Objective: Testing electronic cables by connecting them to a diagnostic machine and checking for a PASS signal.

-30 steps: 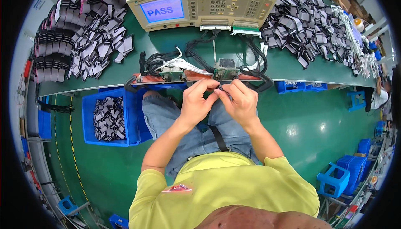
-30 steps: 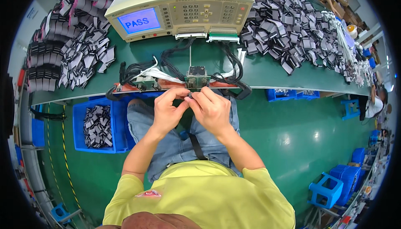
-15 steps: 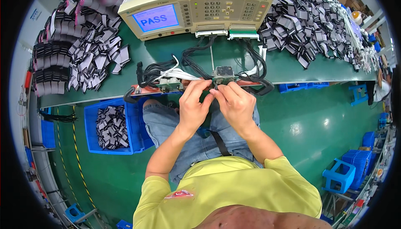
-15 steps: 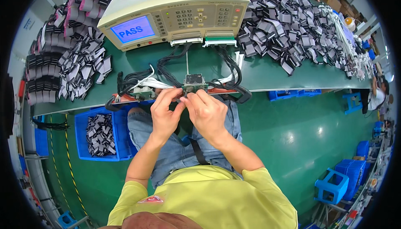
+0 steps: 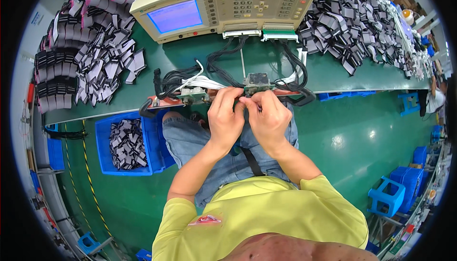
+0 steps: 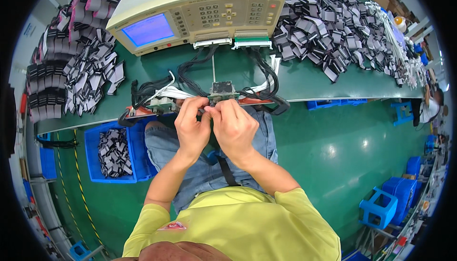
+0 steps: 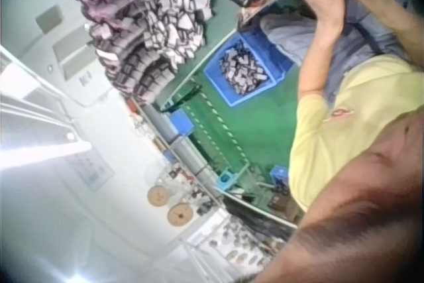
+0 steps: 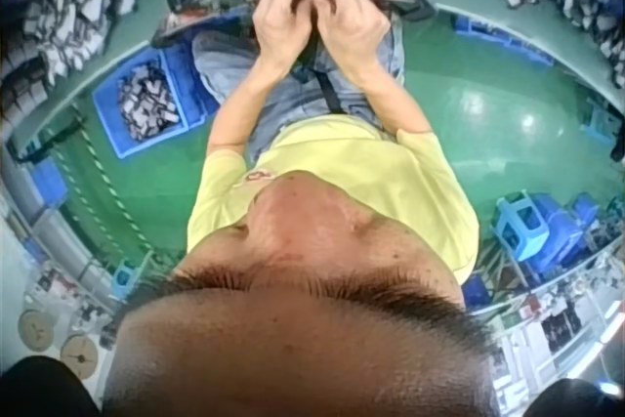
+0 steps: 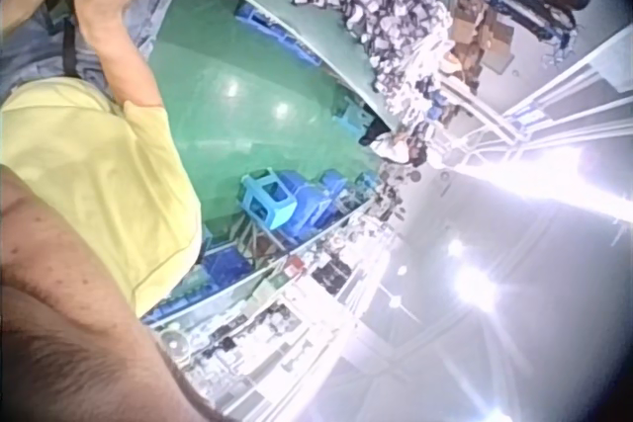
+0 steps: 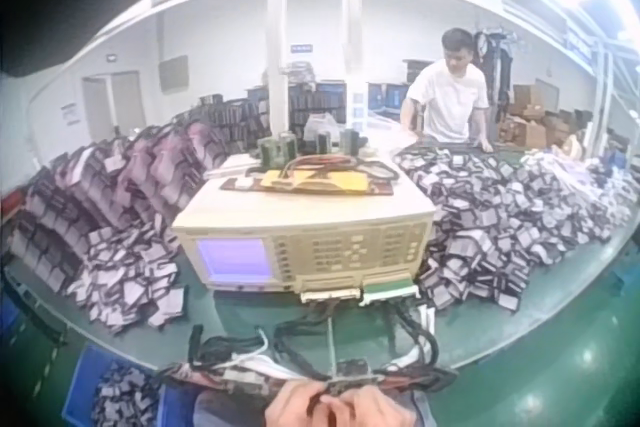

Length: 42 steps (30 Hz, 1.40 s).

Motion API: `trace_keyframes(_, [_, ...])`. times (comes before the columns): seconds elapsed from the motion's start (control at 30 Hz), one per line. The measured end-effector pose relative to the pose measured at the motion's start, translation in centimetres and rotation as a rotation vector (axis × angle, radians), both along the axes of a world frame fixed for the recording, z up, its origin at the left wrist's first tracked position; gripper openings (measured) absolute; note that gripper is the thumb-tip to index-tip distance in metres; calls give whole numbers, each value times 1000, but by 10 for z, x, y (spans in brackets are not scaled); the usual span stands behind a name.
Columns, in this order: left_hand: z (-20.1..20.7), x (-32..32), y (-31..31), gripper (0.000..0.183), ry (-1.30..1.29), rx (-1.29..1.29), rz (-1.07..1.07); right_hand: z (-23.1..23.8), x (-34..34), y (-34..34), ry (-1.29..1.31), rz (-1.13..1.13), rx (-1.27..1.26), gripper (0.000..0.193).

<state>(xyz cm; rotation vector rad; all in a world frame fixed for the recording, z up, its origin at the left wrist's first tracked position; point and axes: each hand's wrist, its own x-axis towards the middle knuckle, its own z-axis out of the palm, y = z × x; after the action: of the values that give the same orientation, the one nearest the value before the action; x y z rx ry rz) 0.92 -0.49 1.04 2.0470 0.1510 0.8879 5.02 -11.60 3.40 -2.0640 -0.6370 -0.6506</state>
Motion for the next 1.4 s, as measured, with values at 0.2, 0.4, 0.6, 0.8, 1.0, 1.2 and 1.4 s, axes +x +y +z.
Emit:
trace_keyframes(0.2, [9, -4, 4, 26, -34, 35, -47, 3, 2, -5, -22, 16, -68, 24])
trace_keyframes(0.4, [71, -33, 64, 13, -151, 237, 81, 14, -4, -33, -45, 160, -49, 22])
trace_keyframes(0.6, [36, -13, 264, 47, 347, 470, 659, 16, -12, -38, -25, 189, 6, 19])
trace_keyframes(0.8, [2, 6, 301, 59, 454, 434, 612, 11, -5, -37, -89, 212, -112, 17])
trace_keyframes(1.0, [-21, 4, 309, 28, 57, 437, 530, 10, 6, -44, -154, 261, -289, 22])
trace_keyframes(1.2, [-6, 6, 283, 15, 3, 269, 435, 20, 18, -50, -149, 380, -524, 25])
trace_keyframes(1.4, [-7, 4, 283, 17, 33, 262, 364, 22, 18, -48, -100, 374, -579, 27])
